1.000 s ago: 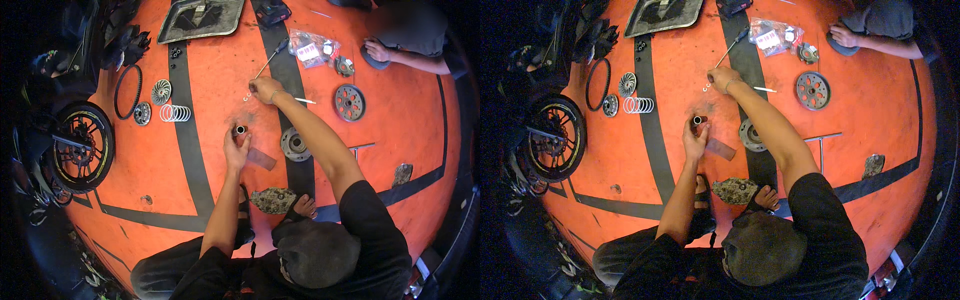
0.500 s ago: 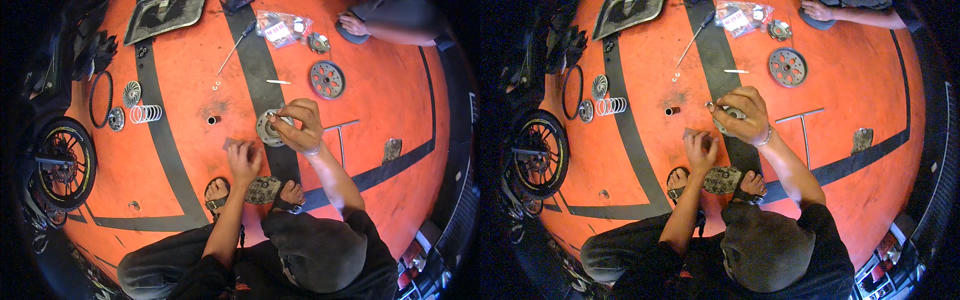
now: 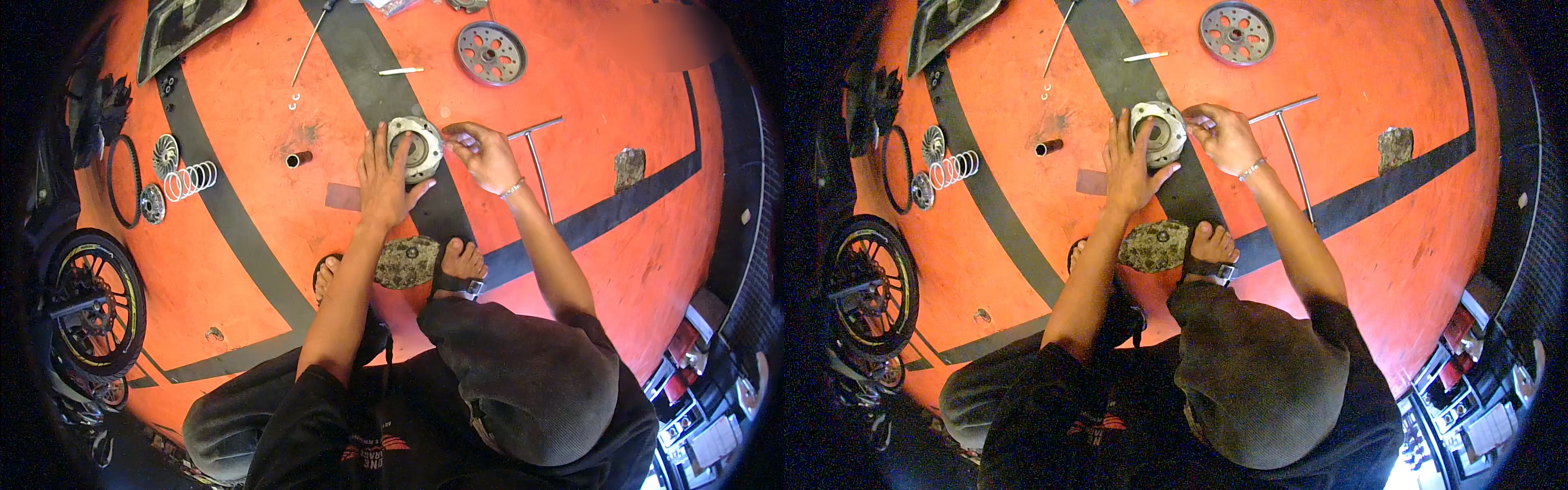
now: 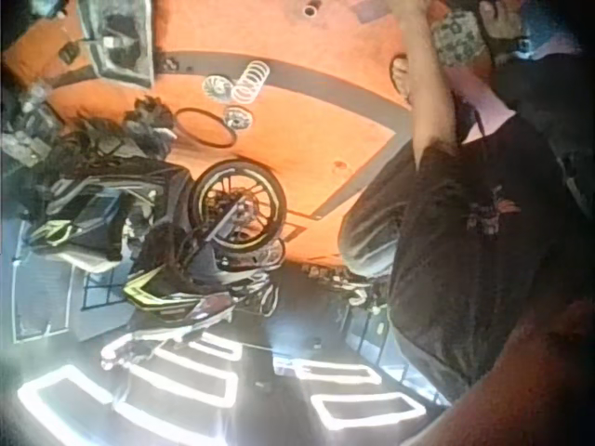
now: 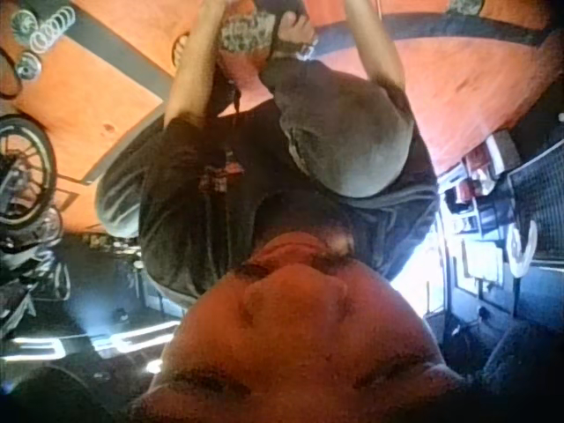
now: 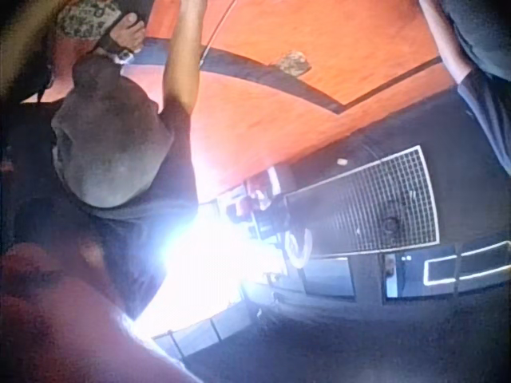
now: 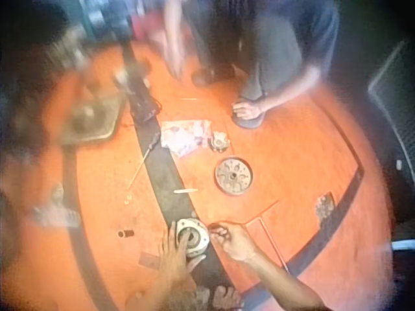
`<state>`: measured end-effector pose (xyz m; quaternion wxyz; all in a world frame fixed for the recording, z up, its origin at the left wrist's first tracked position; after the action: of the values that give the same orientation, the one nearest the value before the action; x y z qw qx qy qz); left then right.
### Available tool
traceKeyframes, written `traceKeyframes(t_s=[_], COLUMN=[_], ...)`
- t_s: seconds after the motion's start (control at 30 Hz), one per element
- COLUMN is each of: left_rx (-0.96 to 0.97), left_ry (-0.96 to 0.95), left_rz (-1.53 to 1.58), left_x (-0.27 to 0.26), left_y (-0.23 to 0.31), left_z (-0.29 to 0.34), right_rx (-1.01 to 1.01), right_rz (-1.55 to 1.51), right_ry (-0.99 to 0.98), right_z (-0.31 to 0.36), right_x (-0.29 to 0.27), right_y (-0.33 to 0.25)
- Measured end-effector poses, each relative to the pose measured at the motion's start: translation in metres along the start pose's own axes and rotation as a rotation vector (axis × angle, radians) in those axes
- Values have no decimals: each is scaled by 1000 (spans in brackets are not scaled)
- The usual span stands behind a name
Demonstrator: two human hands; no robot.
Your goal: The person manipulates various motorcycle clutch components on the floor, including a metal housing and smaller rollers, using a metal tool and a hammer.
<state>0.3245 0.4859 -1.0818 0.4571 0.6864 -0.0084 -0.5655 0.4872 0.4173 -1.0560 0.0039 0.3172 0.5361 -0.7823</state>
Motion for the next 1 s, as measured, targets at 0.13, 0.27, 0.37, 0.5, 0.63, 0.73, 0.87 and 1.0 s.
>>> traceKeyframes(t_s=[0.13, 0.27, 0.37, 0.5, 0.63, 0.73, 0.87, 1.0], left_rx=[3, 3, 10, -13, 5, 7, -31, -41], left_ry=[-12, -66, -63, -55, -16, 2, -26, -30], left_rz=[-6, -22, 17, 28, 62, 51, 42, 41], left_x=[-2, -4, -8, -6, -7, -8, -7, -7], left_y=[-4, -8, -9, -9, -10, -9, -8, -11], left_z=[0, 0, -3, -3, -4, -5, -6, -5], right_rx=[-198, -280, -264, -382, -255, -312, -384, -354], right_rz=[141, 139, 154, 197, 155, 231, 308, 243], right_ry=[-85, -160, -252, -358, -434, -439, -366, -256], right_z=[-8, -12, -17, -21, -26, -26, -19, -11], right_x=[15, 17, 22, 32, 41, 43, 41, 37], right_y=[-3, -6, -4, -11, -4, -6, -9, -7])
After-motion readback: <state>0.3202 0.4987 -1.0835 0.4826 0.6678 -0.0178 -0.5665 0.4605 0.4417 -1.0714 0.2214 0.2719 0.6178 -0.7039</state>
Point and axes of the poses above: each hand's wrist, its own z-axis away from the middle knuckle, its own x-axis out of the palm, y = z × x, the point moved 10 cm from there along -z, towards the middle knuckle, and after that the axes turned 2 degrees about z, right-handed, at the moved point
